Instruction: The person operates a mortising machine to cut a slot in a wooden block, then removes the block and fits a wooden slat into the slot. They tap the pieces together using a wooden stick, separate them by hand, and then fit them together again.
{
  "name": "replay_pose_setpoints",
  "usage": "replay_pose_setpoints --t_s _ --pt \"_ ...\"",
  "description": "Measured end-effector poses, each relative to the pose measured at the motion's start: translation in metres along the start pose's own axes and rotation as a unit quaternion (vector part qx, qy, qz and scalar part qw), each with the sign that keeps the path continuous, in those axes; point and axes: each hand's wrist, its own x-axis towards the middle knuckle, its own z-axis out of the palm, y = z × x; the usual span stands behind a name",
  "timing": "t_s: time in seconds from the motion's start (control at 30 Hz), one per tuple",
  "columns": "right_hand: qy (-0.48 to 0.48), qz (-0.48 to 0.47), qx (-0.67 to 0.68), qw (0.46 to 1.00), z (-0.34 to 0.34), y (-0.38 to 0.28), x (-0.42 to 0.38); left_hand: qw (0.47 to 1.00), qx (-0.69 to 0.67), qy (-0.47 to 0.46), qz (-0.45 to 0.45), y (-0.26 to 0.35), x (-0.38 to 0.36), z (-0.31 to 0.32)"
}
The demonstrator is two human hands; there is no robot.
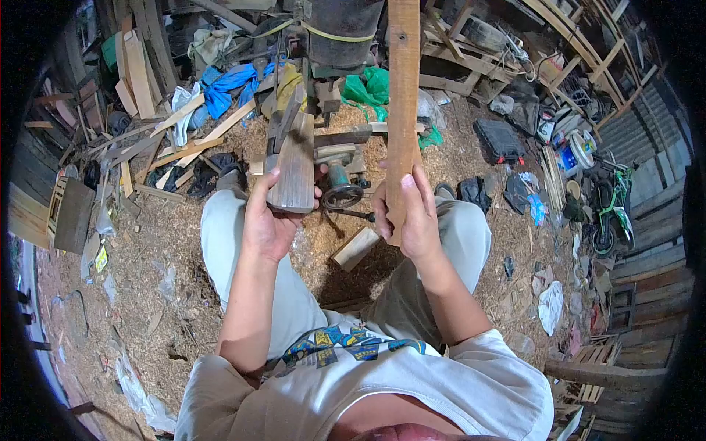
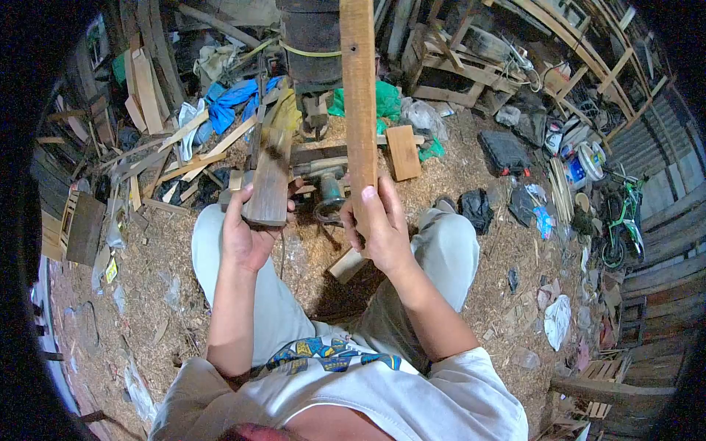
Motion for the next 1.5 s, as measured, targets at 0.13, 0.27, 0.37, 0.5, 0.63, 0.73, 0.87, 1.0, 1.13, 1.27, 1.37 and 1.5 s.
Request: replay_pose_setpoints --t_s 0.13,0.27,0.37,0.5,0.63,0.73,0.87,1.0,1.13,1.27,1.37,1.5 --pt "-0.005 0.014 0.003 1.0 0.002 -0.007 -0.002 1.0 -0.006 0.012 -0.019 -0.004 0.002 -0.015" --pt "-0.005 0.022 0.022 1.0 0.002 -0.003 -0.005 0.996 0.061 0.071 0.006 0.002 -0.003 -0.013" --pt "-0.034 0.036 0.063 0.997 0.003 0.005 -0.009 0.989 0.116 0.088 0.025 0.008 -0.008 -0.008" --pt "-0.071 0.081 0.044 0.993 0.005 0.005 -0.013 0.976 0.165 0.097 0.104 0.004 -0.002 -0.014" --pt "-0.07 0.107 0.041 0.991 0.009 0.009 -0.021 0.982 0.123 0.105 0.099 0.004 -0.001 -0.018" --pt "-0.072 0.152 0.017 0.986 0.011 0.012 -0.026 0.979 0.14 0.112 0.096 0.005 0.0 -0.018" --pt "-0.076 0.129 0.043 0.988 0.017 0.014 -0.03 0.966 0.119 0.19 0.125 0.001 0.002 -0.001" --pt "-0.068 0.119 0.013 0.99 0.02 0.009 -0.032 0.928 0.152 0.253 0.227 -0.026 0.026 -0.019" --pt "-0.065 0.129 0.027 0.989 0.021 0.009 -0.032 0.921 0.174 0.26 0.232 -0.03 0.024 -0.012" --pt "-0.017 0.077 0.109 0.991 0.022 0.014 -0.034 0.914 0.191 0.271 0.235 -0.029 0.023 -0.011" --pt "0.011 0.044 0.126 0.991 0.026 0.014 -0.039 0.932 0.143 0.272 0.19 -0.027 0.021 -0.006" --pt "-0.135 0.141 -0.052 0.979 0.026 0.011 -0.038 0.925 0.162 0.256 0.227 -0.026 0.02 -0.001"
